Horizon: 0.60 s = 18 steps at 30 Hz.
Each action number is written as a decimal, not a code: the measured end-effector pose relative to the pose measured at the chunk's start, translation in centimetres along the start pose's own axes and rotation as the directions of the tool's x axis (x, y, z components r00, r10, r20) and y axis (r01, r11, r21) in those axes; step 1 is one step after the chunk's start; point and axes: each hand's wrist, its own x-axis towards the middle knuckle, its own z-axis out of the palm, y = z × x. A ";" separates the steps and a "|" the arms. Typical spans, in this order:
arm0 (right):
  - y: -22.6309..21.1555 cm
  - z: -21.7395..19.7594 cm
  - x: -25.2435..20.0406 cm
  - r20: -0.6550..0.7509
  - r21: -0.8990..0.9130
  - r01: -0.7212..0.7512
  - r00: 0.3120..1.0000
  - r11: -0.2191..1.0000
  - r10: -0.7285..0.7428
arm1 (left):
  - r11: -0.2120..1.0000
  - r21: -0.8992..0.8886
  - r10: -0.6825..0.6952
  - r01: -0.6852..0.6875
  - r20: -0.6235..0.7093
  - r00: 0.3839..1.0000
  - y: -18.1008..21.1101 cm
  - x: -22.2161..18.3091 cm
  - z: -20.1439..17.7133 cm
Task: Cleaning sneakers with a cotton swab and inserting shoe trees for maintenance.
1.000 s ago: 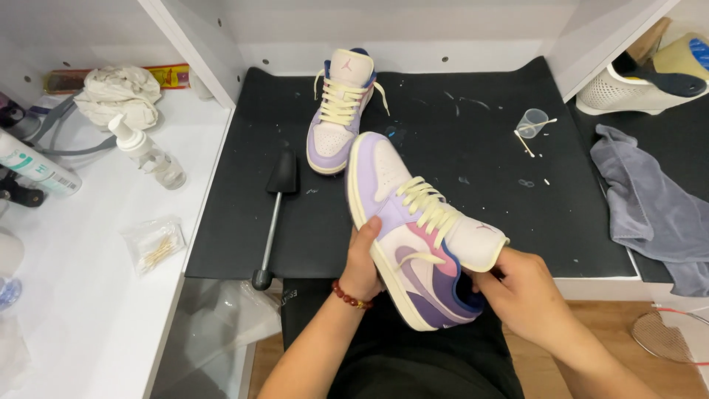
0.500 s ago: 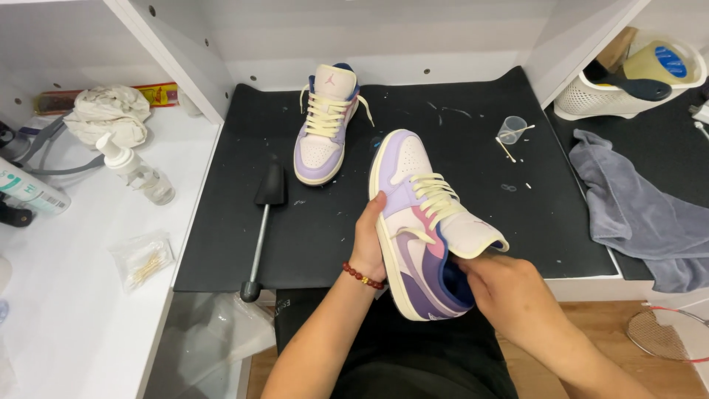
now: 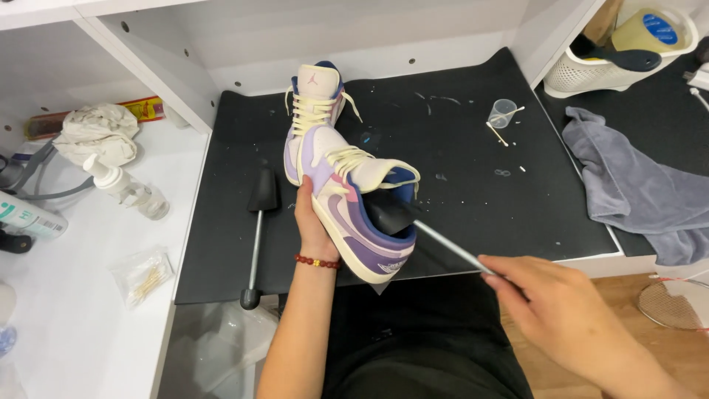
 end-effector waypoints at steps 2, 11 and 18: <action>2.2 -1.5 -0.8 -0.018 -0.080 0.075 0.997 0.994 -0.077 | 0.999 -0.003 -0.044 0.044 0.026 0.999 0.3 0.1 0.6; 18.0 -3.9 -3.8 -0.120 0.547 0.033 0.992 0.837 0.040 | 0.877 0.478 0.195 -0.049 -0.261 0.945 -5.3 7.6 -5.9; 8.9 1.3 0.1 -0.267 0.705 0.122 0.958 0.699 0.102 | 0.089 0.996 0.586 0.011 -0.061 0.808 -3.0 2.7 -0.3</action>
